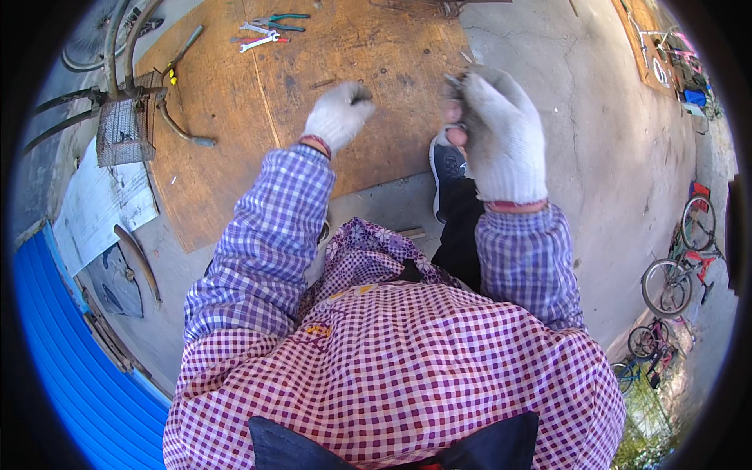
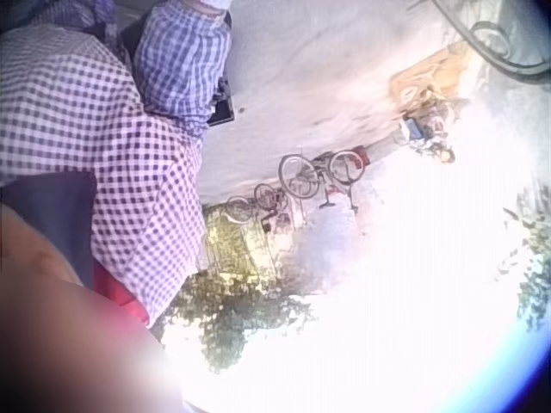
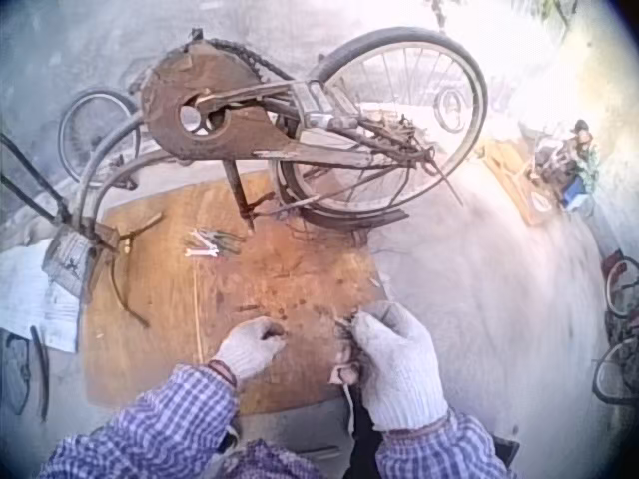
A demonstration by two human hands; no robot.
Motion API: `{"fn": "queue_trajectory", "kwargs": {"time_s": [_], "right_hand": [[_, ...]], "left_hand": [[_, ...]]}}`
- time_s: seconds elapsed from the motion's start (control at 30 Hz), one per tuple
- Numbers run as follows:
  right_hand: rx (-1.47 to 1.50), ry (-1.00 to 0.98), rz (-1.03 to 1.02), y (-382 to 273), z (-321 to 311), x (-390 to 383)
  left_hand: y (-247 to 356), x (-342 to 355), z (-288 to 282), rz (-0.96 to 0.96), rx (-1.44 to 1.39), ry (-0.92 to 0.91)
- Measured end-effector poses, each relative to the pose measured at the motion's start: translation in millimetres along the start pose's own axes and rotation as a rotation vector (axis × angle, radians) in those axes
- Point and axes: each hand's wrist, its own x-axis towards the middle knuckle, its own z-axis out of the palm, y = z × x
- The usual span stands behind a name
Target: The person works on a bicycle frame placed on a wooden board, using pliers, a screwdriver, and a wrench to remove and adjust components near the bottom bracket and crankset. They handle small parts and tools, then reposition the frame to continue the repair.
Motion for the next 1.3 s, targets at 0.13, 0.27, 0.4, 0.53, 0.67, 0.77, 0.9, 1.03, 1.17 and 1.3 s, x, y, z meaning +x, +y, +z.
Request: {"fn": "queue_trajectory", "kwargs": {"time_s": [0.13, 0.27, 0.4, 0.53, 0.67, 0.77, 0.9, 1.03, 1.17, 1.3], "right_hand": [[-0.192, -0.073, 0.064, 34.0, 14.0, 20.4], [-0.242, -0.160, 0.178, 43.4, 40.8, 15.0], [-0.318, -0.312, 0.159, 24.1, 60.1, -16.6], [-0.270, -0.384, 0.126, -5.7, 57.0, -51.2], [-0.183, -0.459, 0.192, -9.5, 67.0, -66.3], [-0.212, -0.416, 0.207, 2.1, 70.3, -64.1], [-0.216, -0.255, 0.301, 30.7, 71.8, -56.4], [-0.091, -0.075, 0.403, 52.4, 68.0, -53.1], [0.018, -0.072, 0.441, 52.6, 53.2, -75.4], [0.005, -0.033, 0.462, 59.6, 38.8, -82.2]], "left_hand": [[-52.3, -50.6, 100.3, 0.023, 0.246, -0.246], [-109.7, -93.9, 181.4, 0.194, 0.615, -0.762], [-161.3, -94.4, 217.5, 0.260, 0.717, -0.677], [-180.3, -95.7, 220.1, 0.289, 0.707, -0.665], [-182.6, -120.1, 218.6, 0.271, 0.688, -0.706], [-183.8, -145.3, 223.0, 0.240, 0.673, -0.736], [-172.3, -194.6, 236.6, 0.209, 0.619, -0.826], [-133.5, -255.9, 249.1, 0.154, 0.564, -0.896], [-109.6, -286.6, 246.6, 0.089, 0.538, -0.894], [-133.4, -281.1, 232.0, 0.103, 0.514, -0.885]]}}
